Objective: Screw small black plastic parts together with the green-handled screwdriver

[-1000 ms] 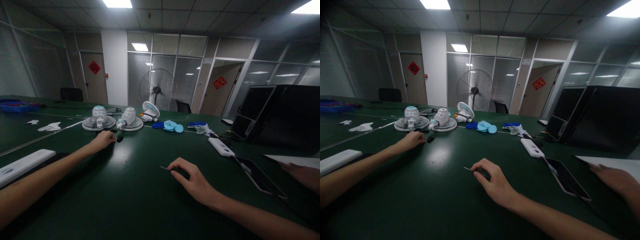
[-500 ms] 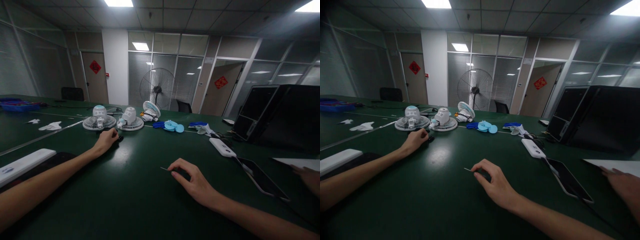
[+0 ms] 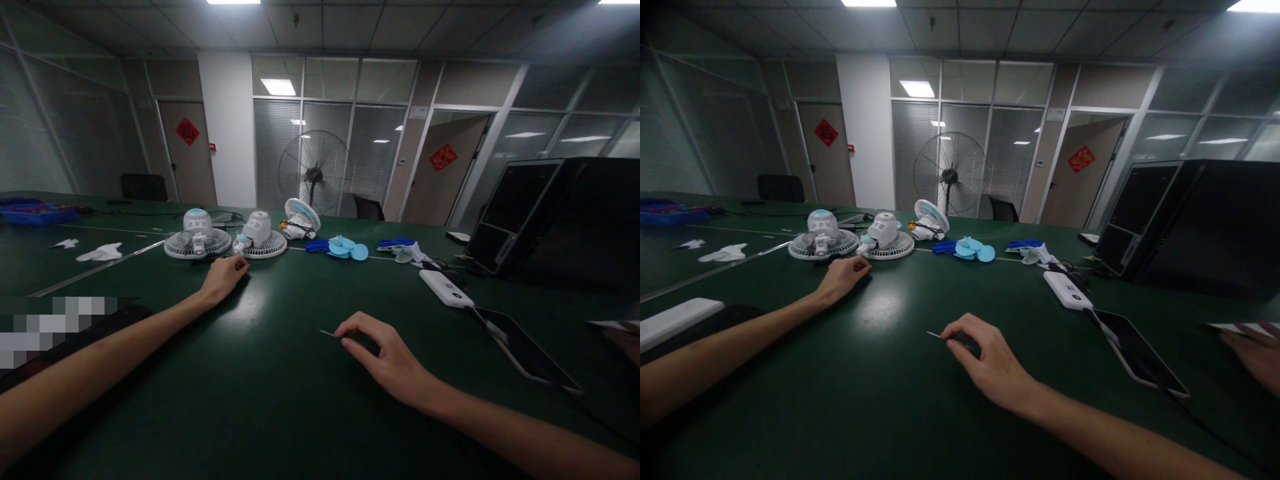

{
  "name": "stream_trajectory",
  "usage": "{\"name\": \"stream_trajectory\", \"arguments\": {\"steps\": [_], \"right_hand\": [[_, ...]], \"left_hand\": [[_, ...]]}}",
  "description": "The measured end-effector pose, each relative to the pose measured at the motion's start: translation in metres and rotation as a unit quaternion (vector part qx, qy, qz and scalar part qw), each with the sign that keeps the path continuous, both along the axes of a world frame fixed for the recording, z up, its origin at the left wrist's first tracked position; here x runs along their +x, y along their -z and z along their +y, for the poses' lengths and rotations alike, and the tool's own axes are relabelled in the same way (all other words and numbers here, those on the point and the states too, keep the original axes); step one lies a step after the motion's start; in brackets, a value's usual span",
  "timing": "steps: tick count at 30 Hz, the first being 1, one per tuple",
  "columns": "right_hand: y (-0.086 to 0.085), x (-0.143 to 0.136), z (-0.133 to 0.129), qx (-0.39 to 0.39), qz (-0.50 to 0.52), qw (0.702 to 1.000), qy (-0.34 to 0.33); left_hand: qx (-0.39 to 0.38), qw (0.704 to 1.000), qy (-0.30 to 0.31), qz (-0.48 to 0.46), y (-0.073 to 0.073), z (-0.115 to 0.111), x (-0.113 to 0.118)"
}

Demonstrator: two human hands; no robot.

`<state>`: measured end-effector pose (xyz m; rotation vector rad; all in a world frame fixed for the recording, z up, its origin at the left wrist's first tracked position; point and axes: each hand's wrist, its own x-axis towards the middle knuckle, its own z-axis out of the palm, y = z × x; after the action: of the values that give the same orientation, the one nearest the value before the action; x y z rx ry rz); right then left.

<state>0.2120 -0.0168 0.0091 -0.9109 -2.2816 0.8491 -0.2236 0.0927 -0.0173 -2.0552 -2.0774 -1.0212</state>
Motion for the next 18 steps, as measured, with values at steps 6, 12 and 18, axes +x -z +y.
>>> {"name": "stream_trajectory", "arguments": {"steps": [6,12,18], "right_hand": [[0.003,0.0,0.002,0.021,-0.003,1.0,0.004],[0.002,0.0,0.002,0.011,-0.007,1.0,0.004],[0.0,0.001,0.001,0.005,-0.007,1.0,0.003]], "left_hand": [[-0.007,0.999,-0.007,0.046,-0.004,-0.01,0.002],[-0.027,0.996,-0.017,0.082,-0.006,-0.021,-0.007],[-0.042,0.994,-0.011,0.098,-0.007,-0.027,-0.008]]}}
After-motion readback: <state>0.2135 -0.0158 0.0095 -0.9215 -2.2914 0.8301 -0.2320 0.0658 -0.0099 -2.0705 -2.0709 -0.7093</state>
